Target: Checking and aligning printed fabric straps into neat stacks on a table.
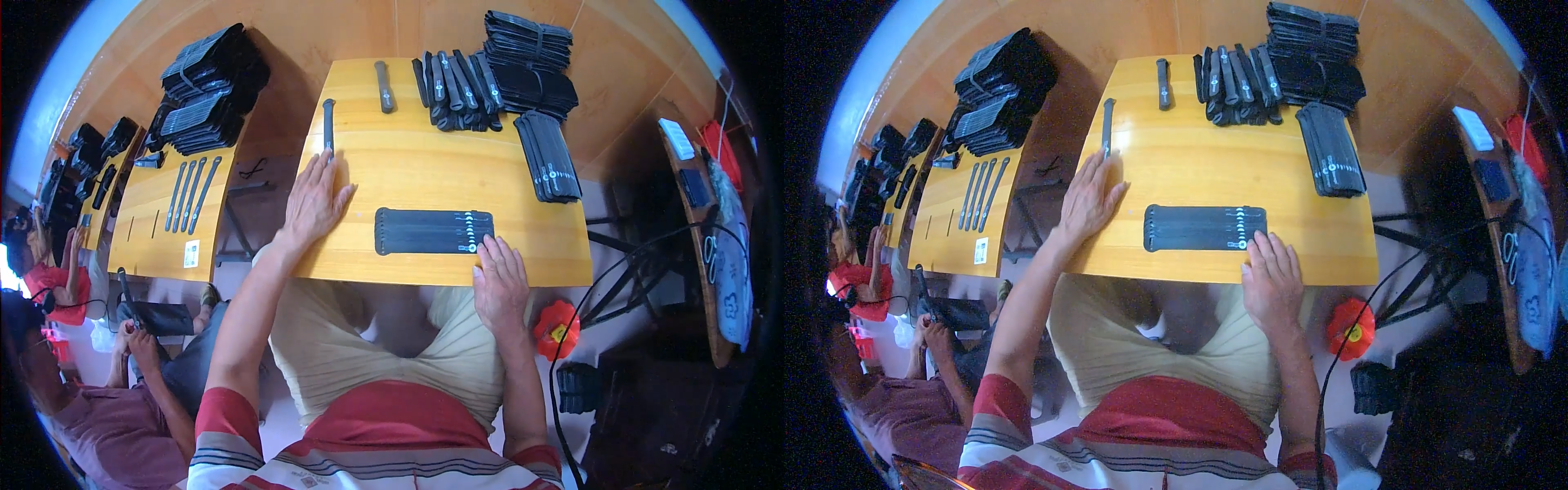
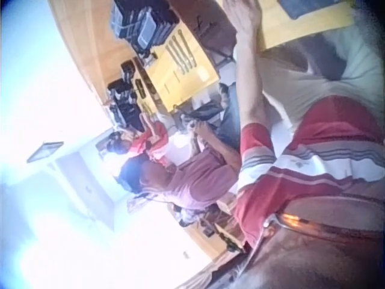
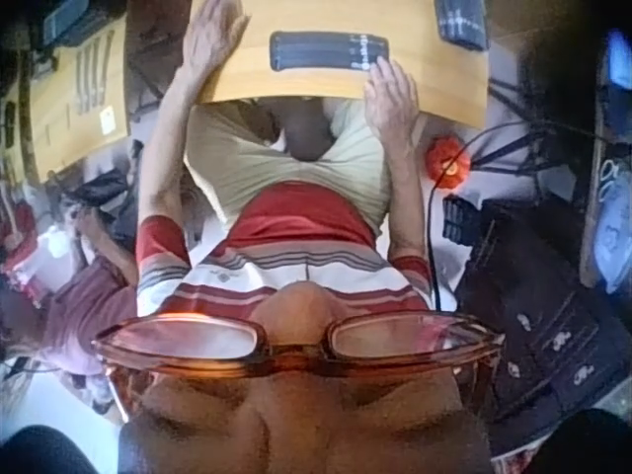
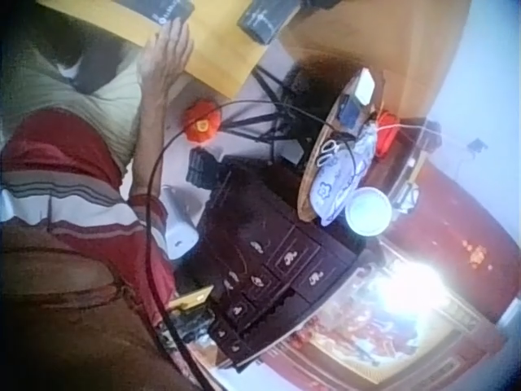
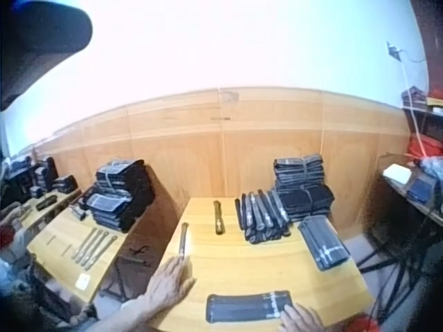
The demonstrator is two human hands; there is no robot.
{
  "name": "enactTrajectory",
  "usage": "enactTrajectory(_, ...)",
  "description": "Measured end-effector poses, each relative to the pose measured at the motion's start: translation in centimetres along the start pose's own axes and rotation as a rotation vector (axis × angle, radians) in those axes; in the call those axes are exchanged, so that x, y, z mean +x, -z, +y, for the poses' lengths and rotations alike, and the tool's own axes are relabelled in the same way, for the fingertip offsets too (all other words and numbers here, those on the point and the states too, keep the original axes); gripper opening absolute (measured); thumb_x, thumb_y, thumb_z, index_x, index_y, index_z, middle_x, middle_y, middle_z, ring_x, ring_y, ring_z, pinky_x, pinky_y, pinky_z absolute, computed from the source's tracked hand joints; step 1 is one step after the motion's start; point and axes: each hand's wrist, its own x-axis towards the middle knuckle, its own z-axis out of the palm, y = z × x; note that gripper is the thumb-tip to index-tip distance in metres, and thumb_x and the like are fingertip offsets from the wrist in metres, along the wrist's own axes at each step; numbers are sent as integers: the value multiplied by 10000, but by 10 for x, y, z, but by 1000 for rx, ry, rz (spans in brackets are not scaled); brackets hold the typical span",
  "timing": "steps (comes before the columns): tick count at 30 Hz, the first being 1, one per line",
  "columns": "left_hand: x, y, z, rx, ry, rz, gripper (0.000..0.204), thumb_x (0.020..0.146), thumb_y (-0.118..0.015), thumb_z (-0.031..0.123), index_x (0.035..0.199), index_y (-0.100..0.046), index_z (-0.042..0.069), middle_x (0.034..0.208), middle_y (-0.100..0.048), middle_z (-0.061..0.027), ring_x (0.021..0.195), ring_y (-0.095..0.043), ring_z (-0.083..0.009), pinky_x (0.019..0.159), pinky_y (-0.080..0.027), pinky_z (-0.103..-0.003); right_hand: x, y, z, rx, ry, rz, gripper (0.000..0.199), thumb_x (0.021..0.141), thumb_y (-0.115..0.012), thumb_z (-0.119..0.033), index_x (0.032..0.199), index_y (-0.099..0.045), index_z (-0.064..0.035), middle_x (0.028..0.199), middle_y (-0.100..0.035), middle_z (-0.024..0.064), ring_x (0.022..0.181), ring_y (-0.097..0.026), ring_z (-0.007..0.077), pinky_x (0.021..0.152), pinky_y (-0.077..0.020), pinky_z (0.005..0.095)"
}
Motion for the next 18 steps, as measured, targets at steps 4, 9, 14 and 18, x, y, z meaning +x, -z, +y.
enactTrajectory(4,9,2,-8,118,40,-198,656,1023,-531,472,1420,-506,-49,1498,-491,-256,1422,-444,-377,1175,-345,-467,2,-1,-1,12,-7,-2,419,908,-685,-179,1299,-623,-41,1432,-579,126,1366,-499,315,1167,-341,523)
enactTrajectory(9,-52,40,28,-17,23,-262,676,1004,-555,504,1353,-566,-75,1462,-530,-251,1405,-459,-387,1177,-343,-470,1,-3,-1,-10,2,19,413,903,-684,-178,1287,-626,-36,1425,-582,126,1366,-499,313,1165,-344,520)
enactTrajectory(14,-114,87,65,70,-52,-256,614,960,-640,436,1318,-591,-60,1394,-581,-237,1329,-520,-394,1133,-407,-455,0,-4,0,-13,12,21,427,889,-696,-177,1281,-624,-25,1419,-584,129,1367,-491,332,1167,-344,521)
enactTrajectory(18,-141,97,60,-4,-117,-155,380,832,-694,59,1200,-652,-25,1258,-646,-175,1150,-624,-320,923,-559,-398,-5,-1,-14,44,87,158,397,875,-718,-123,1248,-639,-11,1355,-615,175,1272,-567,358,1093,-437,507)
